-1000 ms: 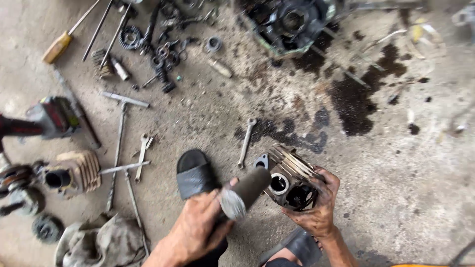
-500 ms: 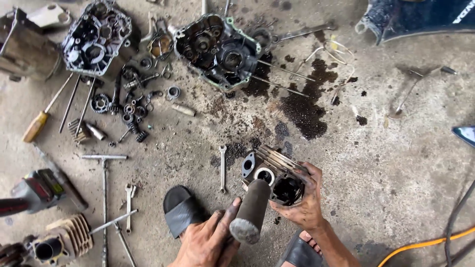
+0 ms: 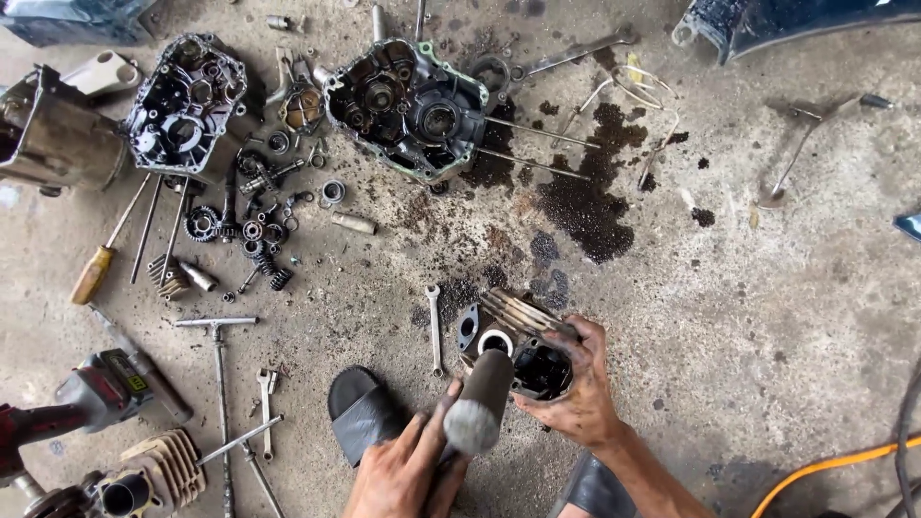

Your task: Grinding a metal pin on a bench grinder and using a hammer and punch to work on a motorcycle engine cylinder head.

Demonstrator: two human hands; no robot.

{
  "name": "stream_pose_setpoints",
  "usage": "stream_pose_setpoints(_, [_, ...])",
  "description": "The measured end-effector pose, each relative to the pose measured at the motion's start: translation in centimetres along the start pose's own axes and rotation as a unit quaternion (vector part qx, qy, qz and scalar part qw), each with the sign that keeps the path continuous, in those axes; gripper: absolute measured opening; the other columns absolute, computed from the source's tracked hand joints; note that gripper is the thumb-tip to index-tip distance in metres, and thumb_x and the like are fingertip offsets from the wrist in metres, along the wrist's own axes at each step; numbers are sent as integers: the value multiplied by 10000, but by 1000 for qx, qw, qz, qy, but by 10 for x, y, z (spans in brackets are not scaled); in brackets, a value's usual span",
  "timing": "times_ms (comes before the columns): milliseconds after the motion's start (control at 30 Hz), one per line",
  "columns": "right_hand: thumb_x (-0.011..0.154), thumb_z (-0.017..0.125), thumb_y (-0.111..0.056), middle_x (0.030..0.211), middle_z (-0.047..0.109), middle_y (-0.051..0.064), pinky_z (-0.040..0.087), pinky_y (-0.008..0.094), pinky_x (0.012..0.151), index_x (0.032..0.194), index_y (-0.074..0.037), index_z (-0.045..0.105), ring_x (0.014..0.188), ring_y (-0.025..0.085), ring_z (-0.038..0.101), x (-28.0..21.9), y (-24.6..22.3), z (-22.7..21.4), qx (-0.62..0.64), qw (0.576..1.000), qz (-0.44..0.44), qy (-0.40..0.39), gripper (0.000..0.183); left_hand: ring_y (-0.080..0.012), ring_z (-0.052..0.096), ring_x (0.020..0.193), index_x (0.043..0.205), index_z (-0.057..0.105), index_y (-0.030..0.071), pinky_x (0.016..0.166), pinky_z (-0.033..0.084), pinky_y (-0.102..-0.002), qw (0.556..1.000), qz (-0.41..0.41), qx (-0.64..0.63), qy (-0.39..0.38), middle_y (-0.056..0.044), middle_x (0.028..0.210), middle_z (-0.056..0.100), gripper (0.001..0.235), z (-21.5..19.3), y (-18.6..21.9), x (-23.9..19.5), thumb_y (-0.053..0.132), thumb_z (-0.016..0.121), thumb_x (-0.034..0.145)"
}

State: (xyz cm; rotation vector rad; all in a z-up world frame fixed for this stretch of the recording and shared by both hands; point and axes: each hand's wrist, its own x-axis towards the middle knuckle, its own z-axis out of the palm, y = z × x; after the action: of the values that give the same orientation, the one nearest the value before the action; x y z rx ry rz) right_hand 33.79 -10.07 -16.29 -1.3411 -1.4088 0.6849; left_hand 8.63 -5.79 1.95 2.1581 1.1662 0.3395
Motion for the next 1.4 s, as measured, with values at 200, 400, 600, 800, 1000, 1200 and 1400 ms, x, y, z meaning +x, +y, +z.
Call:
stream_pose_setpoints(200, [541, 1034, -271, 1528, 285, 171, 510, 500, 1169, 1620, -379, 261, 1357, 249, 478, -5, 5, 4, 28, 999, -35, 13, 1331, -323, 685, 1084, 1568, 393, 57, 876, 471, -348, 997, 35, 59, -31, -287, 1324, 607, 788, 37, -51, -53, 556, 519, 972])
stream_pose_setpoints(400, [541, 1017, -269, 1522, 288, 153, 541, 494, 1121, 1486, -247, 428, 1347, 277, 469, -7, -1, 2, -12, 999, 29, -7, 1113, -221, 744, 622, 1524, 430, 118, 513, 588, -339, 1000, -26, -8, 9, -101, 1267, 732, 699, 4, -4, -4, 284, 722, 912])
stream_pose_setpoints(600, [604, 998, -246, 1541, 310, 124, 526, 452, 1153, 1597, -415, 302, 1354, 204, 471, -3, 14, 2, 35, 997, -69, 19, 1225, -167, 739, 785, 1599, 332, 240, 816, 495, -354, 987, -73, 142, 16, 16, 1181, 717, 765, 86, -98, -113, 349, 642, 908])
stream_pose_setpoints(800, [644, 985, -225, 1515, 254, 205, 610, 505, 1073, 1580, -599, 194, 1361, 290, 469, -1, 6, 1, 68, 995, -72, 2, 1281, -353, 694, 1095, 1487, 460, 80, 779, 588, -473, 993, -92, -53, -57, -151, 1428, 621, 592, 13, -8, 14, 349, 614, 982])
stream_pose_setpoints(1000, [607, 977, -301, 1465, 337, 161, 573, 438, 1096, 1497, -255, 430, 1376, 280, 436, -12, 14, 1, -20, 1000, 0, 7, 1046, -223, 706, 605, 1507, 443, 81, 614, 551, -330, 998, -65, -8, -8, -88, 1571, 512, 799, 8, -14, -26, 269, 742, 791])
stream_pose_setpoints(1200, [613, 953, -319, 1505, 298, 93, 418, 435, 1202, 1439, -304, 493, 1347, 216, 438, -7, -5, 1, 60, 998, 23, 9, 945, -273, 679, 777, 1517, 350, -14, 582, 553, -395, 997, 7, -69, -38, -220, 1450, 573, 690, 6, -14, 2, 240, 648, 949])
stream_pose_setpoints(1400, [602, 967, -337, 1496, 306, 115, 426, 466, 1203, 1465, -251, 456, 1377, 239, 396, -15, 10, 7, 31, 999, -2, 9, 1008, -333, 784, 797, 1425, 540, 43, 739, 633, -399, 997, -41, -58, 35, -172, 1228, 727, 576, 9, -1, 7, 300, 712, 939])
